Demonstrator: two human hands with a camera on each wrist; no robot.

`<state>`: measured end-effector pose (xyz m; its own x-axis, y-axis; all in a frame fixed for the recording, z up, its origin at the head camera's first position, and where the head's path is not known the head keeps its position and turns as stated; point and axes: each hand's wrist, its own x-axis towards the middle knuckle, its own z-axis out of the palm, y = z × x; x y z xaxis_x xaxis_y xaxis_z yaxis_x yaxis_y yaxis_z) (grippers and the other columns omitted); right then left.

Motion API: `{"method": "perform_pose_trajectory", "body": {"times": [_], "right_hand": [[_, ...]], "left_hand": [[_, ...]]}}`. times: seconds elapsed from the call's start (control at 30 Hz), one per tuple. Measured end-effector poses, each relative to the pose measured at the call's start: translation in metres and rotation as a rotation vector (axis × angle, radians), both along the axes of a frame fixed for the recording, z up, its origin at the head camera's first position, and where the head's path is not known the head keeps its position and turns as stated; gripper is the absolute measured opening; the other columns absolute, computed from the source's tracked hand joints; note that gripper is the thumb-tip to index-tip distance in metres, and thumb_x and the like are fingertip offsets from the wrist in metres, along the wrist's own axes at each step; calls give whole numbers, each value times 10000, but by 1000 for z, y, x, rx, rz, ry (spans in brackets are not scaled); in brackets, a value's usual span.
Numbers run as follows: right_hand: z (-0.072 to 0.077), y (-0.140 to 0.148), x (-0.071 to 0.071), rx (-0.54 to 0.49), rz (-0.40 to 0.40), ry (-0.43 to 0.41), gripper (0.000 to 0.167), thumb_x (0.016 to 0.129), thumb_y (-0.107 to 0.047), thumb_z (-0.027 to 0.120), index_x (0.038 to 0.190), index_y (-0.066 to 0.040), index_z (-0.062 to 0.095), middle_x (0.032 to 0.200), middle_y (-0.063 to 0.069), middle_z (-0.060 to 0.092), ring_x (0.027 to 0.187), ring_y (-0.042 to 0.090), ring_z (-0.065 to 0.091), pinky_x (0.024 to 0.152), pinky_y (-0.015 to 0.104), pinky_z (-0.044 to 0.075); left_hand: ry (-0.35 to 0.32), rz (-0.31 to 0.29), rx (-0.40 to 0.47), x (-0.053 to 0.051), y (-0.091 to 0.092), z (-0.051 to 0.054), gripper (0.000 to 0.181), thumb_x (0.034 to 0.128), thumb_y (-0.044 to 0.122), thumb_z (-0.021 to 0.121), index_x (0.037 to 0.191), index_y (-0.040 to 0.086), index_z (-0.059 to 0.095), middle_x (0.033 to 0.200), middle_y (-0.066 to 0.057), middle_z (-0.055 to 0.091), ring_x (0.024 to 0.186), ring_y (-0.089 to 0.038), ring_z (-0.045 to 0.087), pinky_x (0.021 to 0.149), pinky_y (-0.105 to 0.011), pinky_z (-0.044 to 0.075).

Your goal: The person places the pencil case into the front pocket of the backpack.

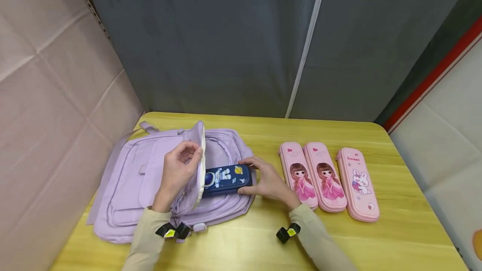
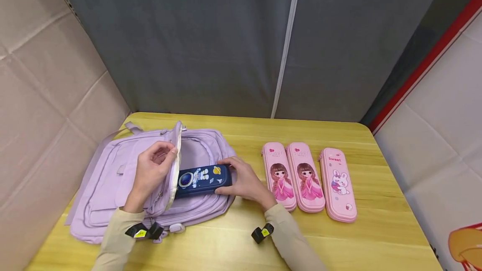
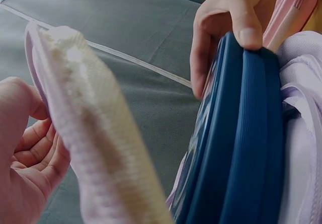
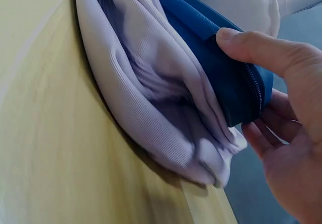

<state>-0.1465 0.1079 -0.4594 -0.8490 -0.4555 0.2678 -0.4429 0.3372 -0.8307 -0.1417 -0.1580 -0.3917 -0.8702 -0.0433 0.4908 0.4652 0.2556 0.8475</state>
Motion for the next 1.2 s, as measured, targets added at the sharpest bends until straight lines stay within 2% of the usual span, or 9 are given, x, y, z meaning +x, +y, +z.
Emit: {"method": "perform_pose_trajectory", "body": {"times": [0.2,0.33,0.43,0.63,0.8,0.9,1.07,1.2], "right_hand": [[-4,-17,2,-31,-3,-39,738,685,-235,950,1324,-112,602,1274,9,648,1129,161,617,1029,353,534],[-5,-26,3,-75,-3,-65,747,683,-203,952,1326,-87,590,1285,32,632,1160,185,628,1049,313,530],[-5,-33,3,-128,4,-90,759,678,-139,950,1332,-44,575,1322,86,605,1230,237,607,1088,292,498],[-8,-42,2,-216,69,-154,780,713,-71,917,1368,51,511,1402,222,530,1321,350,550,1119,301,455],[-4,-36,6,-153,29,-111,761,715,-28,901,1368,43,518,1337,210,595,1228,319,628,1064,314,517],[0,-31,8,-98,4,-81,736,717,8,881,1362,26,528,1269,172,642,1131,284,669,1014,330,557],[3,-31,8,-60,25,-60,687,754,8,847,1361,37,527,1251,174,648,1090,289,682,993,354,571],[6,-38,8,-87,56,-81,643,784,55,803,1361,52,519,1265,204,641,1121,320,675,1007,353,563]], "left_hand": [[-6,-3,20,1,1,-1,57,881,-122,669,931,-96,672,861,-212,668,742,-32,629,728,-130,576],[-9,2,19,1,1,-1,49,885,-112,675,933,-104,669,866,-217,669,748,-31,629,738,-130,577],[-4,16,13,1,0,0,41,893,-98,676,933,-106,668,871,-217,672,757,-24,630,749,-125,575],[1,24,44,2,-2,0,37,894,-109,670,931,-114,667,880,-211,663,766,-16,632,760,-123,575],[14,15,53,2,-3,1,53,875,-140,666,927,-134,658,890,-210,659,770,-19,633,768,-134,581],[17,25,52,2,-5,3,56,879,-134,661,934,-135,655,904,-135,671,792,-14,639,792,-138,583],[-8,47,96,2,-10,3,57,881,-132,656,935,-149,646,901,45,662,840,1,667,816,-141,582],[-10,44,103,3,-14,3,57,891,-125,650,935,-160,637,897,78,654,859,-2,679,816,-139,582]]}}
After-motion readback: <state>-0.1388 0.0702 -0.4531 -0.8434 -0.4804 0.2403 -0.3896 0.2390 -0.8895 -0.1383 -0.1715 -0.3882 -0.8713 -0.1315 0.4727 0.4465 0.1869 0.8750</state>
